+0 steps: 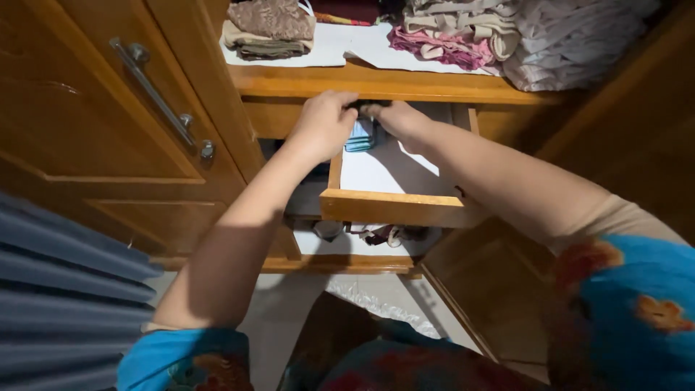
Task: The person opens a wooden wardrobe and removes various items from a drawer, including boxes, tubes, and a small pouch, placing them on the bed. They then return to the drawer to retrieve additional items like a compact and a small bottle, placing them on the bed as well. Finally, they begin placing some of the items back into the drawer.
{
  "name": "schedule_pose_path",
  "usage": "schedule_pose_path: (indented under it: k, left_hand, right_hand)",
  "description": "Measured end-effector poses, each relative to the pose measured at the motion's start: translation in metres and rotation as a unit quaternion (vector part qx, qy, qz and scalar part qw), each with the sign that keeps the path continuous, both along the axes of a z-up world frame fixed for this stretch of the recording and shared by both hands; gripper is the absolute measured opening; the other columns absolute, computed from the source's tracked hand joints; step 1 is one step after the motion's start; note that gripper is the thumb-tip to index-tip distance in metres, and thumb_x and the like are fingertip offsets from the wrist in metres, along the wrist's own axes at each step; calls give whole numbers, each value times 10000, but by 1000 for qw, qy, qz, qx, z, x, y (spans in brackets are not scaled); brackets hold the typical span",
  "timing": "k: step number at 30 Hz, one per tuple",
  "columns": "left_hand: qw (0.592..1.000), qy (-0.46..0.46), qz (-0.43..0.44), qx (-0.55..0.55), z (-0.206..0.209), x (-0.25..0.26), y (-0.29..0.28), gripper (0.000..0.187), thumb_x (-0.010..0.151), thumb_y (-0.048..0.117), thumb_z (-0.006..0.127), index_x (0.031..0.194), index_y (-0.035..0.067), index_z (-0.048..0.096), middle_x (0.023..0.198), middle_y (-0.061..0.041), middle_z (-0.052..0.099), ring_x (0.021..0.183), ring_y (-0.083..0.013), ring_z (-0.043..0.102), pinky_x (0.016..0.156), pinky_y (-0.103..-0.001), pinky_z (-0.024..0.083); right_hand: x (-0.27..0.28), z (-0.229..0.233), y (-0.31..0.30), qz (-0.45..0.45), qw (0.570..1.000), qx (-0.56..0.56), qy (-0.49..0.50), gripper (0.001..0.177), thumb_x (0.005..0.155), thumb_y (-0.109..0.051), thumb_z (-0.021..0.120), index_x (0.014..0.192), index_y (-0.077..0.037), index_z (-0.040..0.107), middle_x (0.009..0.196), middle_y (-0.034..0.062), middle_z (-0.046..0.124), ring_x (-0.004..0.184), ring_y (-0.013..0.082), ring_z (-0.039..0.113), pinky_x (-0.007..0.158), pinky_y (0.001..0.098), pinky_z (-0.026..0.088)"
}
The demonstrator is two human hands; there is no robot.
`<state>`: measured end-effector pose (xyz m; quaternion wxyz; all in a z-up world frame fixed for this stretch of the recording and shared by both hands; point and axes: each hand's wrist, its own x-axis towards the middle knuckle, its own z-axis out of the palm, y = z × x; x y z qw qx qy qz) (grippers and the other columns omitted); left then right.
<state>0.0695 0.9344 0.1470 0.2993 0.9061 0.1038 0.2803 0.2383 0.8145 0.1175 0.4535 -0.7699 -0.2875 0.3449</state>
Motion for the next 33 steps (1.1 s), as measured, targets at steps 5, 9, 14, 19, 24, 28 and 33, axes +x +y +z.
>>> schedule_pose_path:
  k: [5,9,14,19,24,28,33]
  left_hand:
    - [977,80,38,196,15,-13,-13,217,838,41,654,1012,50,783,1093,-187,699,1087,-385,627,922,-481,520]
    - [883,177,66,429,25,3,-30,116,791,116,728,882,122,801,961,-59,746,1121,-274,622,829,-401,530]
    - [837,269,49,473,7,35,-45,117,796,171,741,897,151,797,892,-1,751,1077,-251,620,723,-360,506]
    - [836,273,86,468,-20,58,-38,89,830,152,715,875,156,791,882,-15,747,1015,-257,652,682,-365,517]
    - [836,224,91,492,-35,66,-33,85,833,135,704,850,150,786,877,-44,740,876,-251,714,655,-388,532]
    - [843,229,83,479,-36,69,-30,85,813,143,704,844,146,783,874,-45,734,857,-253,719,643,-393,537]
    - [848,228,92,470,-35,69,-29,88,834,147,698,853,146,784,887,-50,741,872,-246,723,639,-385,542]
  right_hand:
    - [4,-2,-18,109,926,-166,-322,954,662,-465,932,1315,70,487,1177,244,623,1073,356,630,925,393,527]
    - [3,-24,-1,119,889,-174,-406,917,708,-502,905,1297,83,516,1219,280,620,1149,430,575,970,428,486]
    - [8,-29,8,110,932,-119,-324,529,919,-411,689,1185,47,686,1198,274,699,1137,387,664,956,445,520]
    - [5,-6,-5,120,915,-162,-350,501,811,-361,798,1160,-18,693,1120,241,712,1070,387,672,914,445,529]
    - [7,-8,-8,133,925,-107,-340,464,824,-342,801,1154,-33,698,1129,221,713,1066,384,664,918,434,518]
    - [6,-11,-5,106,941,-108,-304,451,826,-333,808,1154,-40,706,1134,201,721,1082,351,675,927,426,518]
    - [7,-11,-4,100,948,-71,-293,528,757,-286,851,1190,-51,663,1143,182,714,1083,330,674,924,406,520]
